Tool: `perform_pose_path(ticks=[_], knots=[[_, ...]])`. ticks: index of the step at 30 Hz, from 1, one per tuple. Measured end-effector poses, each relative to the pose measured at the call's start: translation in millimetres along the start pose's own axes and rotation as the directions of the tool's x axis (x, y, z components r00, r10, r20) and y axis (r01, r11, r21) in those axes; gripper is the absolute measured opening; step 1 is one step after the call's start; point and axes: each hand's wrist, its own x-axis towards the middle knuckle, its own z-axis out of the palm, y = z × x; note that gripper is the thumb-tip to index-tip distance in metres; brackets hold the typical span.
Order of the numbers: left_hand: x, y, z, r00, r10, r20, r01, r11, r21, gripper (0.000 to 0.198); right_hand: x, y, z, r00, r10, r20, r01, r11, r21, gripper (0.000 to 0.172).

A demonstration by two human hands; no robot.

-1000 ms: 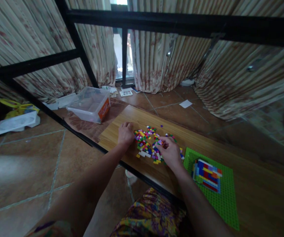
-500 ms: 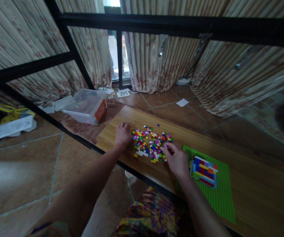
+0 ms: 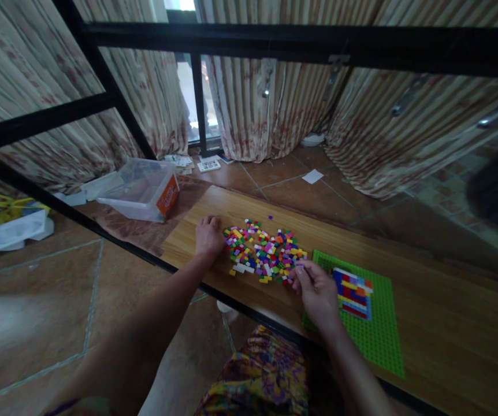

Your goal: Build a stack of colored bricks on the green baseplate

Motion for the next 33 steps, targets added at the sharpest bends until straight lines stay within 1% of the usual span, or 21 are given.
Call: perform_pose_path(ticks=[3, 6, 8, 9, 11, 13, 14, 18, 21, 25, 30, 33], knots=[[0, 0, 0.4, 1.0, 0.0, -0.004, 0.0, 1.0, -0.003, 0.03, -4, -2, 0, 0.998, 0.004, -0.059, -0.003, 1.0, 0.027, 0.034], [0, 0, 0.6, 1.0, -0.006, -0.003, 0.006, 1.0, -0.007, 0.03, -5, -1, -1, 0.998, 0.025, -0.062, -0.025, 1.0, -0.001, 0.035], [0, 0, 0.3, 1.0, -0.01, -0.002, 0.01, 1.0, -0.01, 0.03, -3, 0, -2, 0.997, 0.009, -0.073, -0.015, 0.997, -0.082, 0.036], [0, 0, 0.2, 1.0, -0.011, -0.003, 0.011, 1.0, -0.011, 0.03, 0, 0, -2, 0.996, -0.021, -0.087, 0.008, 0.99, -0.14, 0.036], [0, 1, -0.2, 1.0, -0.009, -0.004, 0.009, 1.0, -0.012, 0.03, 7, -2, -2, 0.986, -0.124, -0.11, 0.091, 0.96, -0.265, 0.034], [0, 1, -0.6, 1.0, -0.005, -0.004, 0.005, 1.0, -0.009, 0.031, 15, -5, 0, 0.97, -0.226, -0.085, 0.181, 0.913, -0.366, 0.031], [0, 1, -0.7, 1.0, -0.005, -0.004, 0.005, 1.0, -0.008, 0.031, 19, -7, 2, 0.965, -0.257, -0.06, 0.212, 0.891, -0.401, 0.031], [0, 2, -1.0, 1.0, -0.013, 0.0, 0.013, 1.0, -0.007, 0.031, 31, -12, 13, 0.959, -0.28, 0.037, 0.262, 0.836, -0.482, 0.03], [0, 2, -0.9, 1.0, -0.018, 0.009, 0.018, 1.0, -0.009, 0.03, 37, -13, 17, 0.957, -0.282, 0.073, 0.281, 0.826, -0.489, 0.028], [0, 2, -1.0, 1.0, -0.014, 0.014, 0.014, 1.0, -0.012, 0.031, 37, -14, 17, 0.952, -0.303, 0.049, 0.292, 0.843, -0.453, 0.027], [-1, 4, -2.5, 1.0, -0.013, 0.01, 0.013, 1.0, -0.008, 0.031, 24, -16, 17, 0.951, -0.31, 0.021, 0.288, 0.854, -0.432, 0.025], [-2, 5, -3.3, 1.0, -0.019, 0.009, 0.019, 1.0, -0.017, 0.032, 11, -16, 24, 0.947, -0.316, 0.063, 0.313, 0.854, -0.416, 0.023]])
